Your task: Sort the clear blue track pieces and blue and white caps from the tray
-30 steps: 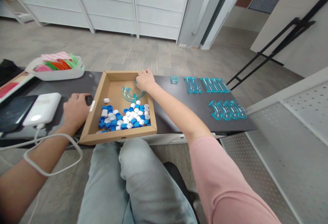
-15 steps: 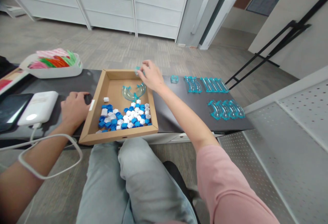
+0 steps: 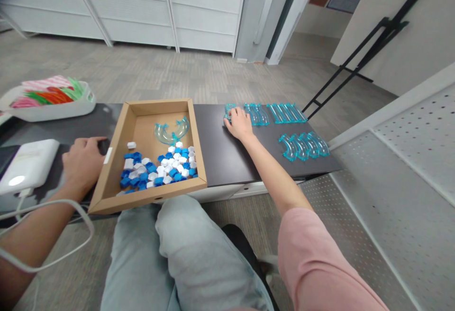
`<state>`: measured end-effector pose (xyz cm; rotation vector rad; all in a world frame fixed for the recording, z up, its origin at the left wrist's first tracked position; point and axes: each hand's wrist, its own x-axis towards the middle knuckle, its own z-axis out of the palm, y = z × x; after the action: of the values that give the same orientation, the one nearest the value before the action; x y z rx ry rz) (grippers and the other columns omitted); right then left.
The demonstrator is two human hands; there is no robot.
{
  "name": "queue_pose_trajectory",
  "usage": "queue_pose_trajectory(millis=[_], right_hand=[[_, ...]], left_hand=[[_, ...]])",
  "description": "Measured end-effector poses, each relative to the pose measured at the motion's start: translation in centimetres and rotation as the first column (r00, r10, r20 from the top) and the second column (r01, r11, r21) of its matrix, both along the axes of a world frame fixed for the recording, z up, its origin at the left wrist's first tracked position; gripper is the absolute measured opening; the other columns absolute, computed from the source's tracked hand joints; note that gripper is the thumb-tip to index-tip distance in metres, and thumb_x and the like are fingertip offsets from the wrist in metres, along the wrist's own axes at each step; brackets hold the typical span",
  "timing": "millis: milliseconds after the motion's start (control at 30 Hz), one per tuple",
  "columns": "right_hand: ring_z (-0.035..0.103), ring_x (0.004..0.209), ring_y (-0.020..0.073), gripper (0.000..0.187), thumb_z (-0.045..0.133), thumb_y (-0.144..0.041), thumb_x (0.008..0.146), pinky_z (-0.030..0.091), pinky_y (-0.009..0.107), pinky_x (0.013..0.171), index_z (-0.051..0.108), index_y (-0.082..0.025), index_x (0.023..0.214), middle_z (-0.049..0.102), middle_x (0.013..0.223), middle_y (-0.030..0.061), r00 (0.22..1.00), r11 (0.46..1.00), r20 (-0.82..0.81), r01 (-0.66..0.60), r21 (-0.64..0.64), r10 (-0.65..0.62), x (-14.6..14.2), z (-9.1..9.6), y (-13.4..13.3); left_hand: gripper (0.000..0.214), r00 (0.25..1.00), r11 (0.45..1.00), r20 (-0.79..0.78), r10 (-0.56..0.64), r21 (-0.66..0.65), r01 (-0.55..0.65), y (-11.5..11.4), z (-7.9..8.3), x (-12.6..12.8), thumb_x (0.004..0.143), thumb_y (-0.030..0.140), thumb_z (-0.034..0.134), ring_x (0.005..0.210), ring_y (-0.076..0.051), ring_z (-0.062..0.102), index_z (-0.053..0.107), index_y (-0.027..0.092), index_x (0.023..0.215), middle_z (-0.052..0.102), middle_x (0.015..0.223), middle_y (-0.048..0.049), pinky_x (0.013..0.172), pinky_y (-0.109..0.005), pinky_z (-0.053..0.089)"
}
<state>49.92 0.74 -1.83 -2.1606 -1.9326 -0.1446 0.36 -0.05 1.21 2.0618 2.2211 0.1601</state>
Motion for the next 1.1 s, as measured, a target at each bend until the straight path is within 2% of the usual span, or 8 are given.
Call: queue_pose_trajectory(millis=[133, 233, 433, 700, 800, 900, 1033, 1100], right_hand=[[0.059, 0.163, 0.0443, 0.060, 0.048, -0.034, 0.121, 0.050, 0.059, 0.134, 0.062, -0.009, 0.173, 0.061, 0.182, 0.0299, 1.000, 0.999, -0.009, 0.022, 0.027, -0.021, 0.1, -0.4, 1.5], [0.048, 0.176, 0.0436, 0.071, 0.047, -0.038, 0.123, 0.046, 0.062, 0.141, 0.048, -0.010, 0.188, 0.048, 0.195, 0.0276, 0.997, 0.999, -0.067, 0.032, -0.006, -0.033, -0.1, -0.8, 2.6], [0.053, 0.172, 0.0443, 0.060, 0.049, -0.039, 0.127, 0.042, 0.065, 0.142, 0.062, -0.013, 0.179, 0.060, 0.184, 0.0262, 0.997, 1.000, -0.078, 0.011, -0.018, -0.012, -0.1, -1.3, 3.4], [0.058, 0.165, 0.0449, 0.055, 0.048, -0.045, 0.129, 0.044, 0.067, 0.138, 0.067, -0.016, 0.171, 0.067, 0.174, 0.0269, 0.997, 0.999, -0.074, 0.017, 0.045, -0.014, 1.7, -1.6, 2.9], [0.057, 0.166, 0.0442, 0.056, 0.050, -0.049, 0.130, 0.043, 0.067, 0.139, 0.068, -0.017, 0.172, 0.066, 0.175, 0.0269, 0.996, 0.999, -0.087, 0.027, 0.037, -0.024, 1.7, -1.4, 2.7], [0.056, 0.169, 0.0419, 0.061, 0.047, -0.055, 0.131, 0.040, 0.066, 0.141, 0.065, -0.020, 0.177, 0.064, 0.180, 0.0247, 0.989, 0.998, -0.134, 0.062, 0.016, -0.059, 1.5, -0.8, 2.5], [0.052, 0.174, 0.0370, 0.067, 0.038, -0.064, 0.133, 0.031, 0.063, 0.148, 0.063, -0.024, 0.181, 0.062, 0.185, 0.0201, 0.976, 0.992, -0.206, 0.091, 0.091, -0.071, 1.6, -0.1, 2.5], [0.051, 0.175, 0.0361, 0.072, 0.033, -0.068, 0.133, 0.025, 0.064, 0.151, 0.066, -0.023, 0.179, 0.064, 0.184, 0.0193, 0.969, 0.984, -0.230, 0.127, 0.129, -0.095, 2.0, 0.1, 2.4]], left_hand=[[0.084, 1.000, 1.000, -0.016, 0.006, 0.001, -0.006, 0.1, -0.1, 0.0, 0.113, 0.053, 0.032, 0.163, -0.053, 0.058, 0.062, 0.002, 0.173, 0.059, 0.171, -0.0386, 0.133, -0.070, 0.049], [0.091, 1.000, 1.000, -0.017, 0.004, -0.013, -0.004, 0.2, -0.1, -0.1, 0.109, 0.057, 0.029, 0.168, -0.053, 0.055, 0.061, 0.002, 0.175, 0.057, 0.174, -0.0394, 0.135, -0.070, 0.048], [0.102, 0.999, 0.999, -0.030, 0.023, -0.049, -0.024, 0.7, -0.4, -0.8, 0.102, 0.066, 0.028, 0.175, -0.054, 0.050, 0.057, 0.006, 0.179, 0.054, 0.176, -0.0390, 0.140, -0.071, 0.044], [0.103, 0.997, 0.996, 0.018, 0.069, -0.065, -0.068, 0.5, -0.5, -0.8, 0.103, 0.072, 0.023, 0.181, -0.054, 0.043, 0.052, 0.016, 0.185, 0.047, 0.185, -0.0371, 0.144, -0.074, 0.038], [0.105, 0.999, 0.998, 0.018, 0.040, -0.058, -0.039, 0.6, -0.9, -1.4, 0.099, 0.070, 0.031, 0.178, -0.059, 0.043, 0.054, 0.010, 0.182, 0.046, 0.184, -0.0416, 0.142, -0.076, 0.038], [0.106, 1.000, 1.000, 0.010, 0.002, -0.021, -0.002, 1.1, -1.9, -2.5, 0.092, 0.068, 0.042, 0.177, -0.059, 0.045, 0.053, 0.014, 0.182, 0.045, 0.187, -0.0402, 0.141, -0.078, 0.040], [0.103, 0.993, 0.999, -0.110, 0.038, 0.007, -0.037, 2.2, -3.7, -4.1, 0.091, 0.065, 0.038, 0.171, -0.051, 0.057, 0.057, 0.018, 0.181, 0.057, 0.182, -0.0329, 0.133, -0.068, 0.052], [0.111, 0.958, 1.000, -0.285, -0.029, -0.001, 0.030, 2.9, -4.5, -5.0, 0.083, 0.068, 0.049, 0.160, -0.051, 0.067, 0.059, 0.019, 0.182, 0.066, 0.173, -0.0315, 0.122, -0.060, 0.061]])
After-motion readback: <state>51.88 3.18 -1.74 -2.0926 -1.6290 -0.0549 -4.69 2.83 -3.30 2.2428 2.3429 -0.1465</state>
